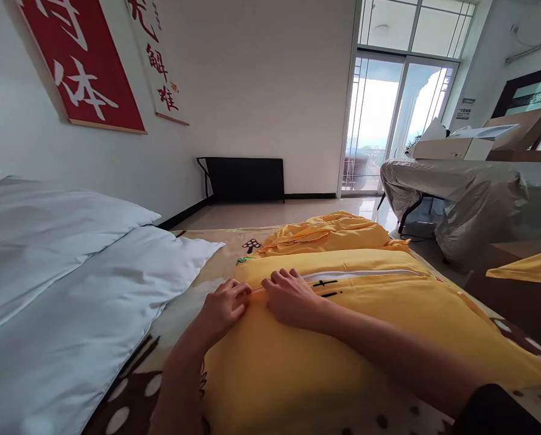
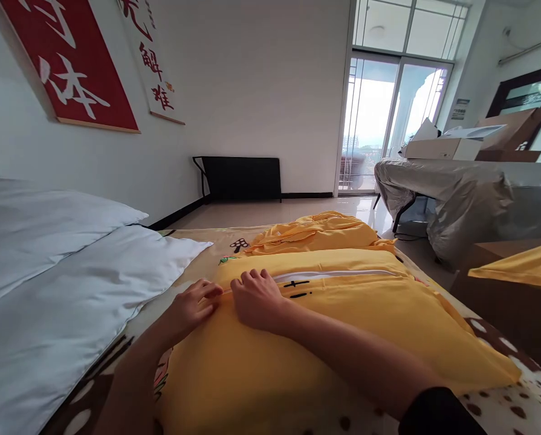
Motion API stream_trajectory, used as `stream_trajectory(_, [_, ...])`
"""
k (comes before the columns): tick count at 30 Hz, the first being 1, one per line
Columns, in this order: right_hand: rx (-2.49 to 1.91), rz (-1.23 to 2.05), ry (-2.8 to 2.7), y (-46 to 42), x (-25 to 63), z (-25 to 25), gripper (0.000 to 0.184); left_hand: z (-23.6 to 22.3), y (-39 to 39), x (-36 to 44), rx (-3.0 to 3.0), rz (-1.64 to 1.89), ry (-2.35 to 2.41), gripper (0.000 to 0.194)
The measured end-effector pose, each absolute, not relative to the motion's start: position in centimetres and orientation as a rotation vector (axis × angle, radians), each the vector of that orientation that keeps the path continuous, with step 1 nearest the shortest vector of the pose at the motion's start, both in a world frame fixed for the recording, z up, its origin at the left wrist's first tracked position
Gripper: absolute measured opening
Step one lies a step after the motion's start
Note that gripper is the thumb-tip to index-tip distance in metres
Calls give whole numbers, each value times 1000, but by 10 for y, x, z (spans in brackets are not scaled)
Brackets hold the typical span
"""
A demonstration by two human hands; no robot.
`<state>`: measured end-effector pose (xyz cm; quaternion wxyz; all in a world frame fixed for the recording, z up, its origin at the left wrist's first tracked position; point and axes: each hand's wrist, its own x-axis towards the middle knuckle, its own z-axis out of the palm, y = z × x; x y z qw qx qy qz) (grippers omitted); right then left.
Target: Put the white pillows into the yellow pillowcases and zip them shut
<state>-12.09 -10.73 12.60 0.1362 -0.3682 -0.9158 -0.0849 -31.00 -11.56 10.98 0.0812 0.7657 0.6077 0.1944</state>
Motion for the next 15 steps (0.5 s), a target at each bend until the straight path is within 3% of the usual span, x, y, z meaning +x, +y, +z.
stream_trajectory(4, [-1060, -220, -2689, -101, -122, 119, 16, 110, -117, -303, 2284, 499, 1947, 27])
stream_trajectory(10, [-840, -545, -2636, -119, -119, 104, 20, 112, -120, -294, 2368, 491, 1954, 25])
stream_trajectory(15, [-907, -601, -2595, -125, -90, 102, 18, 112, -120, -295, 2372, 471, 1967, 25])
